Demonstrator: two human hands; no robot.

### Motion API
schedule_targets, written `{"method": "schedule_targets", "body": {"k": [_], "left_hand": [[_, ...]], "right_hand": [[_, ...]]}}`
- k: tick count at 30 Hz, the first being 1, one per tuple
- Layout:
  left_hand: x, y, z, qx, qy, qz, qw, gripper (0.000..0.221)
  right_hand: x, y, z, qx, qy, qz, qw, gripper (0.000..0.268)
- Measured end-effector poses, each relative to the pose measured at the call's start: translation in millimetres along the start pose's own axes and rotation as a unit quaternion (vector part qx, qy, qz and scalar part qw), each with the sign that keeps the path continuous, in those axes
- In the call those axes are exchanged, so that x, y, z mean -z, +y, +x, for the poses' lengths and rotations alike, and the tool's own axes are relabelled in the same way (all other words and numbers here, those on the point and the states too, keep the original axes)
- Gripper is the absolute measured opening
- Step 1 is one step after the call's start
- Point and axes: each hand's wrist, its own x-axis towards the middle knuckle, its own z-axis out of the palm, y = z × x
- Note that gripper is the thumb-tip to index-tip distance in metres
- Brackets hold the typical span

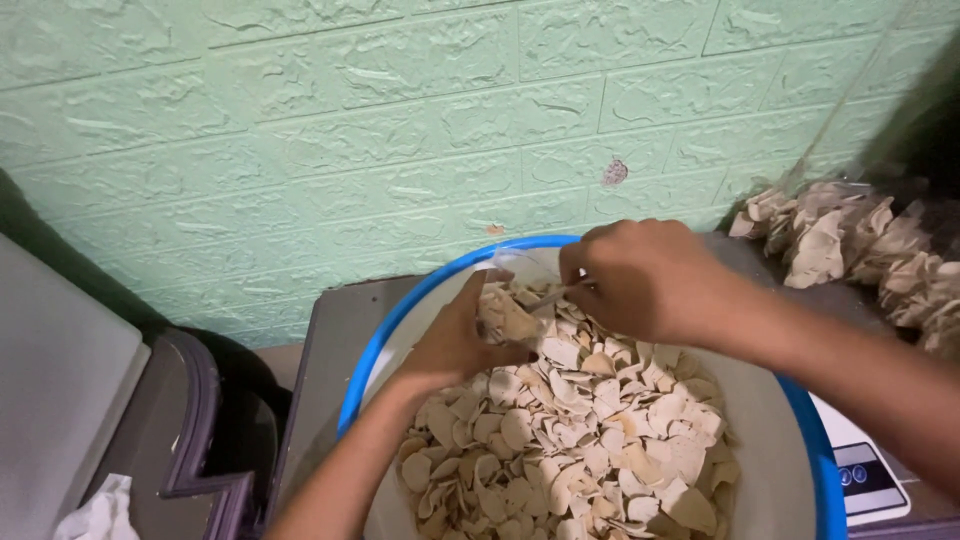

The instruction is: The person scoops dried, light-colored food pieces from a large bowl into small plastic bags using a spoon. The filled bags are placed on a digital scale and then set aside. The process is repeated multiple times throughout the clip.

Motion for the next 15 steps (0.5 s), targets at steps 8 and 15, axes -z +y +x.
{"method": "schedule_targets", "body": {"k": [8, 15], "left_hand": [[-3, -3, 2, -0.060, 0.026, -0.067, 0.996, 0.087], [0, -15, 10, -0.124, 0.038, -0.090, 0.987, 0.077]], "right_hand": [[0, 19, -15, 0.056, 0.241, -0.061, 0.967, 0.022], [-9, 30, -20, 0.057, 0.284, -0.069, 0.954, 0.023]]}}
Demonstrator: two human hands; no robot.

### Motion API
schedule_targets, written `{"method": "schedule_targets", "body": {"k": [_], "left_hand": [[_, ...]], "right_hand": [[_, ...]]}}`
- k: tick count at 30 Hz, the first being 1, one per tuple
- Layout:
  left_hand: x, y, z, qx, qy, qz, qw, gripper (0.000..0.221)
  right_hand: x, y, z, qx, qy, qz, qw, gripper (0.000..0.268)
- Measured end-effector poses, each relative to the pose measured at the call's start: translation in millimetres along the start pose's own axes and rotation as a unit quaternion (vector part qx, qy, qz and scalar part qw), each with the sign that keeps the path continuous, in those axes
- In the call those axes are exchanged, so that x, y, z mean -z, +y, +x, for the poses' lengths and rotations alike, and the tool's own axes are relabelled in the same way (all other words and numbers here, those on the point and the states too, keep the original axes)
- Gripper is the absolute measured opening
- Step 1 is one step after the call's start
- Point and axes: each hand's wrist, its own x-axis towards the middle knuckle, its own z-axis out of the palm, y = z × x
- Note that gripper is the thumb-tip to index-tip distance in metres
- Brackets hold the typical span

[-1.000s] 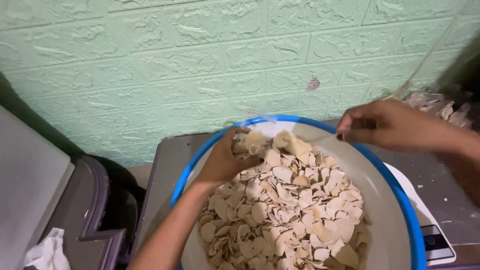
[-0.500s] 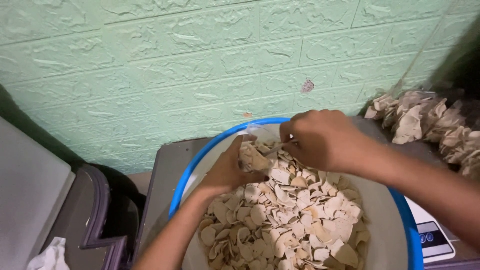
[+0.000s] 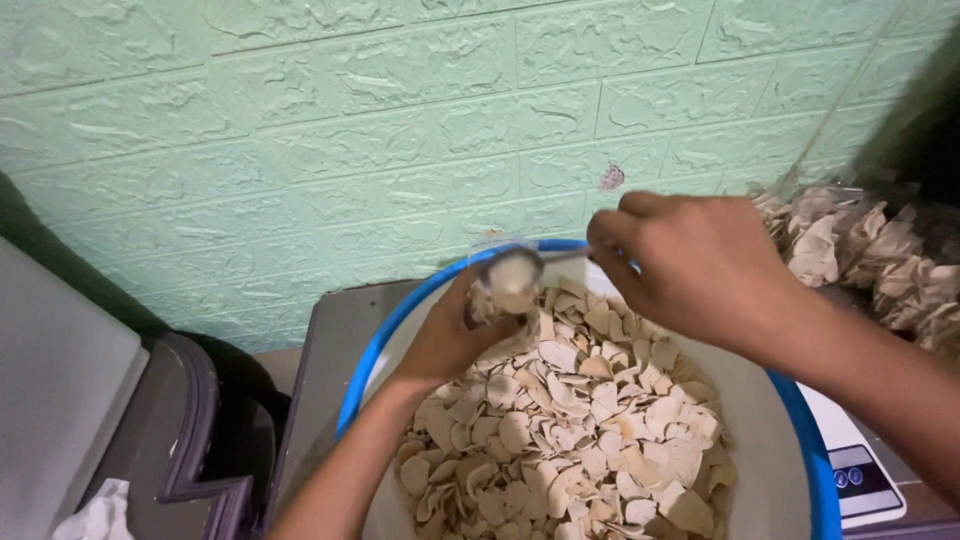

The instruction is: The person scoops dried, light-colored food pieces from a large bowl into small plastic bags using a spoon. The filled bags are placed on a digital scale and then set aside. The process is repeated multiple times throughout the clip.

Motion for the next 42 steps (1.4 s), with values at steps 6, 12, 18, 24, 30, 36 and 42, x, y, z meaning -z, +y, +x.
{"method": "schedule_targets", "body": {"k": [6, 12, 18, 24, 30, 36, 42], "left_hand": [[5, -20, 7, 0.024, 0.025, 0.002, 0.999, 0.065], [7, -25, 7, -0.002, 0.050, 0.028, 0.998, 0.036], [-5, 1, 0, 0.024, 0.131, -0.009, 0.991, 0.053], [-4, -15, 8, 0.025, 0.167, -0.004, 0.986, 0.070], [0, 1, 1, 0.001, 0.136, -0.044, 0.990, 0.090], [-3, -3, 0, -0.028, 0.088, -0.016, 0.996, 0.091], [-4, -26, 4, -0.012, 0.036, -0.050, 0.998, 0.095]], "right_hand": [[-9, 8, -13, -0.009, 0.148, -0.078, 0.986, 0.025], [-11, 17, -16, -0.143, 0.020, 0.199, 0.969, 0.020], [-72, 16, -10, -0.142, 0.063, 0.518, 0.841, 0.018], [-84, -25, -13, -0.234, -0.038, 0.680, 0.694, 0.023], [-104, -54, -4, -0.241, -0.037, 0.717, 0.653, 0.052], [-117, -60, 11, -0.239, 0.050, 0.764, 0.597, 0.028], [-137, -48, 10, -0.272, 0.083, 0.731, 0.621, 0.010]]}}
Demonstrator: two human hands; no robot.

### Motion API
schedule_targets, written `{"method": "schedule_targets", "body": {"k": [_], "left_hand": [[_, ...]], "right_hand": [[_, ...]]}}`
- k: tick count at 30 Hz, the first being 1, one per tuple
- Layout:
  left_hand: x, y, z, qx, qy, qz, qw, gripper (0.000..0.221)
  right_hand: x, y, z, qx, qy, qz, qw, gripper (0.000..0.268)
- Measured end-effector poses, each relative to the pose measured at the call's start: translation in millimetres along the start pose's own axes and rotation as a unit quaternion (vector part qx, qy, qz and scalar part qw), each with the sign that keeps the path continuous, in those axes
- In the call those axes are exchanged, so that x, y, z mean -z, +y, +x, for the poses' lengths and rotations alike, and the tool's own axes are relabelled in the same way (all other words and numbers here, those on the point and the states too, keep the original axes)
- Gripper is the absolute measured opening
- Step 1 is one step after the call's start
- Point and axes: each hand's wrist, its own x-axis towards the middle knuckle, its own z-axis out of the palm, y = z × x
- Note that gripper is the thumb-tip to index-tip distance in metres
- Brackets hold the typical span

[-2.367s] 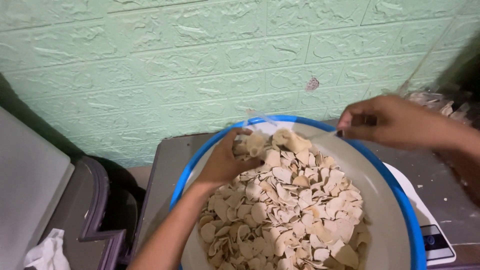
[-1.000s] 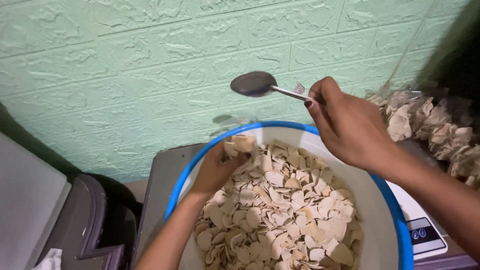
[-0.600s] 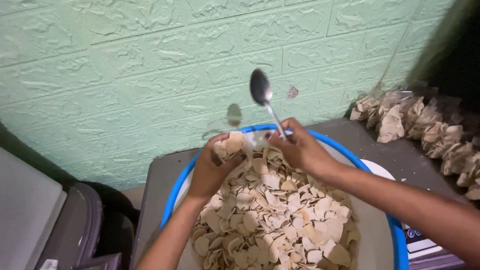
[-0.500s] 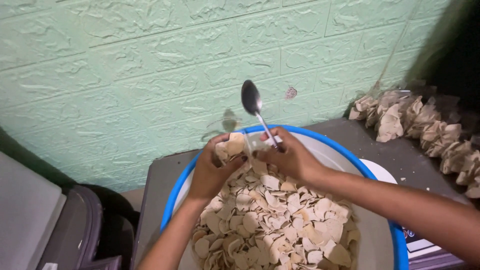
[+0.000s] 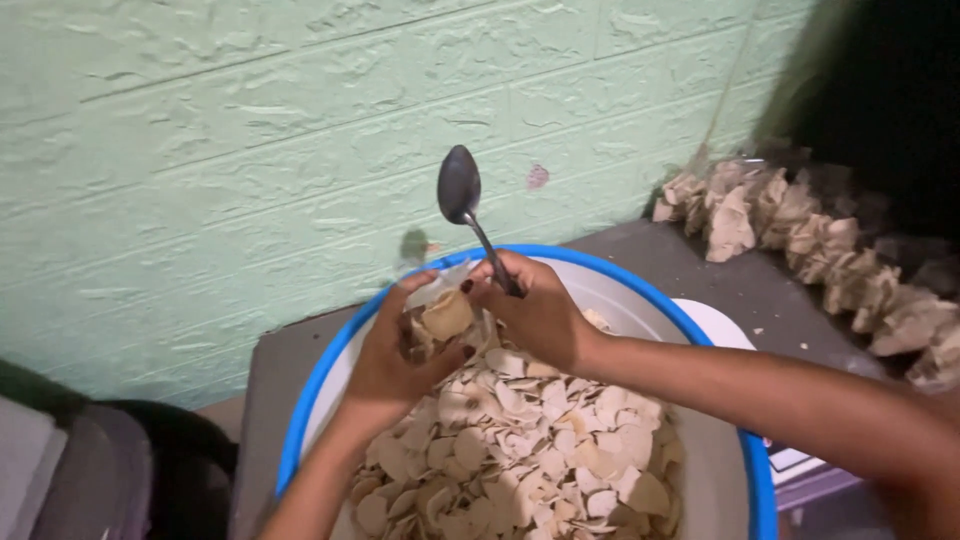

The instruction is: The person scoops dried, light-colored food pieces from a large bowl into small plastic bags using a spoon. The filled bags are placed on a digital scale and then set aside. The process is repeated multiple times throughout the clip.

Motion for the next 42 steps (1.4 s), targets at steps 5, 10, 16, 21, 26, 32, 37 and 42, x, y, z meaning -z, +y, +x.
{"method": "schedule_targets", "body": {"k": [5, 10, 16, 21, 26, 32, 37, 42], "left_hand": [[5, 2, 0, 0.048, -0.020, -0.020, 0.998, 0.098], [12, 18, 1, 0.068, -0.027, 0.012, 0.997, 0.078], [16, 18, 2, 0.094, -0.004, 0.053, 0.994, 0.066], [28, -2, 5, 0.078, -0.003, 0.145, 0.986, 0.068], [10, 23, 6, 0.174, 0.030, 0.192, 0.965, 0.063], [19, 9, 7, 0.149, 0.021, 0.205, 0.967, 0.059], [7, 36, 6, 0.235, 0.020, 0.261, 0.936, 0.055], [4, 43, 7, 0.241, 0.000, 0.291, 0.926, 0.055]], "right_hand": [[33, -23, -15, 0.061, -0.042, 0.035, 0.997, 0.005], [122, -62, -33, 0.205, 0.039, -0.134, 0.969, 0.005], [227, -68, -76, 0.173, 0.208, -0.067, 0.960, 0.017], [237, -67, -102, -0.115, 0.341, -0.136, 0.923, 0.011], [258, -8, -103, -0.210, 0.219, -0.177, 0.936, 0.021], [257, 35, -82, -0.246, 0.156, -0.115, 0.950, 0.024], [259, 44, -70, -0.285, 0.146, -0.136, 0.938, 0.028], [265, 43, -70, -0.306, 0.131, -0.130, 0.934, 0.030]]}}
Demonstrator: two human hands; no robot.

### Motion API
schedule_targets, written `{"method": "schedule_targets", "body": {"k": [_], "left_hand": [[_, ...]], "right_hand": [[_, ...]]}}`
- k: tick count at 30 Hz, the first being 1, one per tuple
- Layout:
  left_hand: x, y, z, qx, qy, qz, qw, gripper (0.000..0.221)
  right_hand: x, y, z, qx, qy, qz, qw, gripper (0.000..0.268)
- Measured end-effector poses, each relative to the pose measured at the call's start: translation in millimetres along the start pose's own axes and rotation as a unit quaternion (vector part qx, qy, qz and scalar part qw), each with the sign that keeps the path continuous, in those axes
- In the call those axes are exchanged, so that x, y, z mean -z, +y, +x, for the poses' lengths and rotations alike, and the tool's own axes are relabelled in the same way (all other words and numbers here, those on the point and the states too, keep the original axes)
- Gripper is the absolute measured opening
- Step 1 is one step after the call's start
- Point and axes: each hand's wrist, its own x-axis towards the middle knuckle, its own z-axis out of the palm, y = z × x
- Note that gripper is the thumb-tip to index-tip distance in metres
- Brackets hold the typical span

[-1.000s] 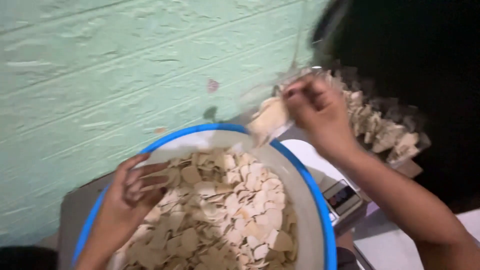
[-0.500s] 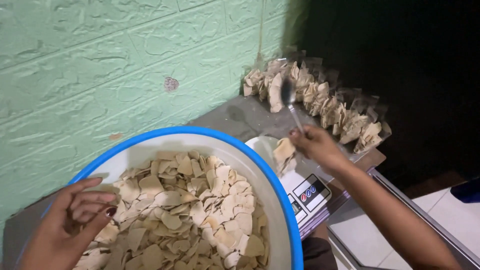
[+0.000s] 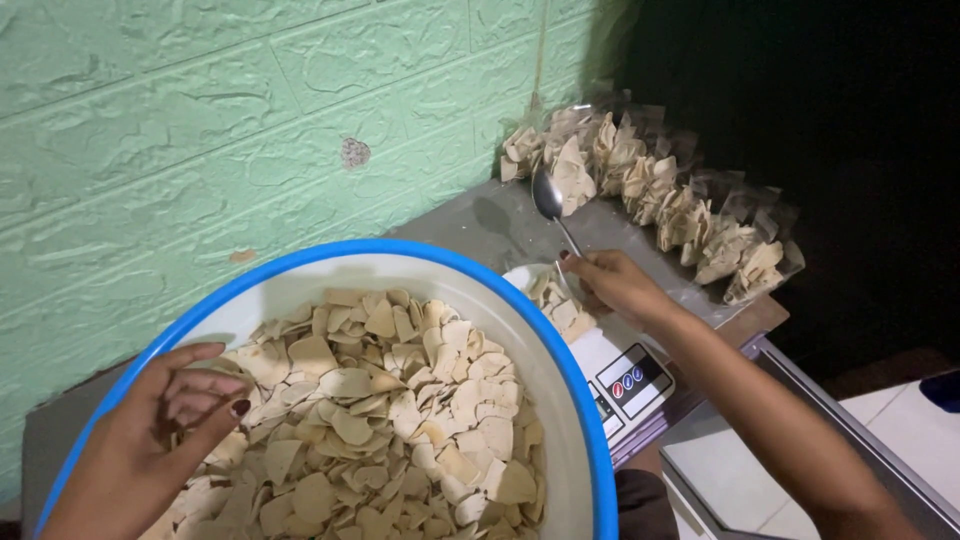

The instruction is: The person scoops dried, light-colored food pieces from a large bowl into small plastic bags using a spoon. The filled bags are placed on a digital scale and then set aside. The process is repeated multiple times throughout the clip.

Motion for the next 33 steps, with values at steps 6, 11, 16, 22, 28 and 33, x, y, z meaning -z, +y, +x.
{"method": "schedule_targets", "body": {"k": [6, 11, 16, 22, 28, 33], "left_hand": [[0, 0, -2, -0.005, 0.003, -0.014, 1.000, 0.056], [-1, -19, 7, -0.055, 0.000, -0.011, 0.998, 0.059], [0, -17, 5, -0.063, -0.003, -0.007, 0.998, 0.059], [0, -17, 5, -0.057, 0.001, 0.038, 0.998, 0.059], [1, -11, 3, -0.049, -0.004, 0.065, 0.997, 0.059], [2, -10, 3, -0.033, -0.010, 0.099, 0.994, 0.060]], "right_hand": [[10, -11, -12, 0.039, 0.055, -0.010, 0.998, 0.029], [22, -16, -16, 0.045, 0.052, 0.062, 0.996, 0.033], [28, -14, -13, 0.061, 0.072, 0.093, 0.991, 0.016], [28, -11, -13, 0.126, 0.089, 0.092, 0.984, 0.013], [34, 2, 4, 0.097, 0.096, 0.122, 0.983, 0.008], [17, -6, -7, 0.073, 0.036, -0.084, 0.993, 0.020]]}}
